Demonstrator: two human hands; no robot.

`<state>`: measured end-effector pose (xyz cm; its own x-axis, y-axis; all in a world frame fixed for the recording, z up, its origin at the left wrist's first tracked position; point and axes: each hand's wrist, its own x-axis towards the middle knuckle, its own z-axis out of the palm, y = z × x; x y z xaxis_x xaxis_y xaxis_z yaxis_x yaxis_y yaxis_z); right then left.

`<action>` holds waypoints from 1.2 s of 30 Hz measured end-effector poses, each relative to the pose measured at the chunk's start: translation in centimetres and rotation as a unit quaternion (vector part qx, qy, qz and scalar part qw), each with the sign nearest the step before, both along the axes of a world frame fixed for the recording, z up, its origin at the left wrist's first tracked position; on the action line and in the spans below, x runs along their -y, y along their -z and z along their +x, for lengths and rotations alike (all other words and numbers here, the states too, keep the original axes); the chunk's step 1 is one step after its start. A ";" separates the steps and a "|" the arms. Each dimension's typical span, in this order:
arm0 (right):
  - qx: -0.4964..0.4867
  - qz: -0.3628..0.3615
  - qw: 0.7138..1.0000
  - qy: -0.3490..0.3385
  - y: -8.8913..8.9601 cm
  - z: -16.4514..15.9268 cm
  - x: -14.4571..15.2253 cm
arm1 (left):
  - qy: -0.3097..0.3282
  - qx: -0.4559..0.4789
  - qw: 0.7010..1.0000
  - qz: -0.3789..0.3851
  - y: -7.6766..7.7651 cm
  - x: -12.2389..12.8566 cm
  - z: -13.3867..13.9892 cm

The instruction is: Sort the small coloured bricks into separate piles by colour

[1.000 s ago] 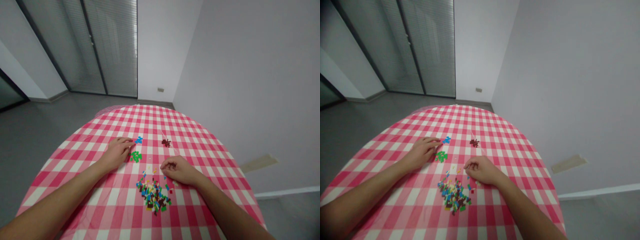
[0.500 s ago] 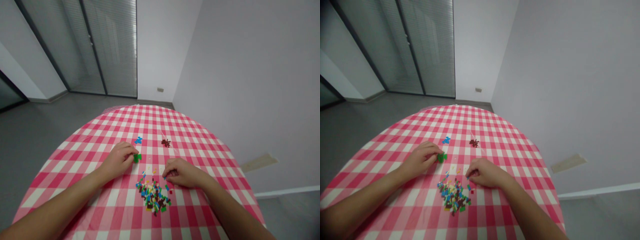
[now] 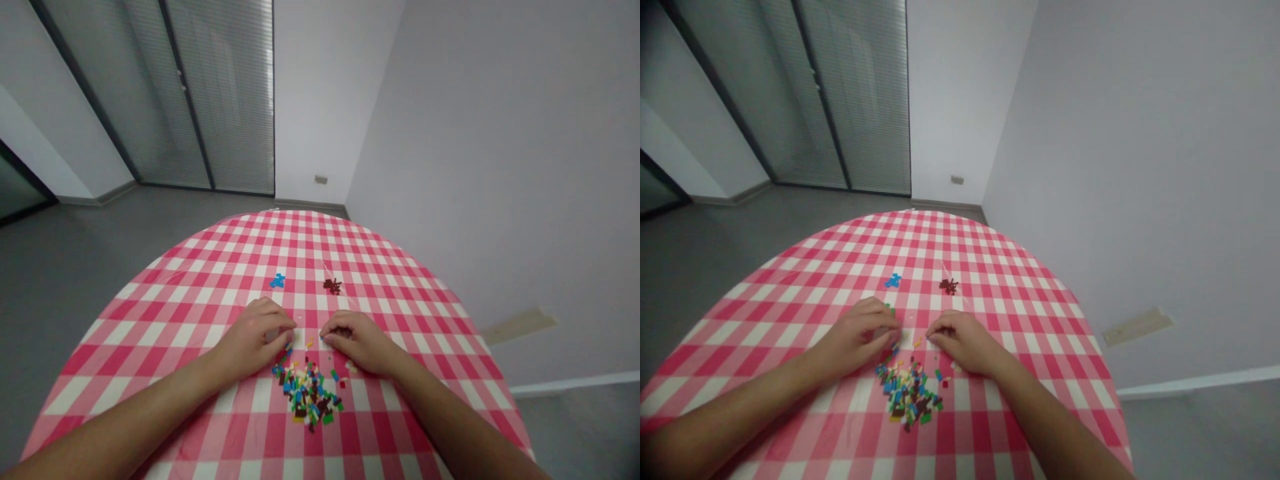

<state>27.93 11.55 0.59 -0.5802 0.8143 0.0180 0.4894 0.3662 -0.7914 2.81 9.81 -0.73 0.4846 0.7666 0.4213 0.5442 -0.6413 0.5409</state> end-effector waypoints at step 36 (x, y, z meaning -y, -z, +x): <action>-0.158 -0.124 0.977 0.073 0.7 -2.5 1.8 | 0.073 0.067 0.995 0.006 0.3 0.9 1.7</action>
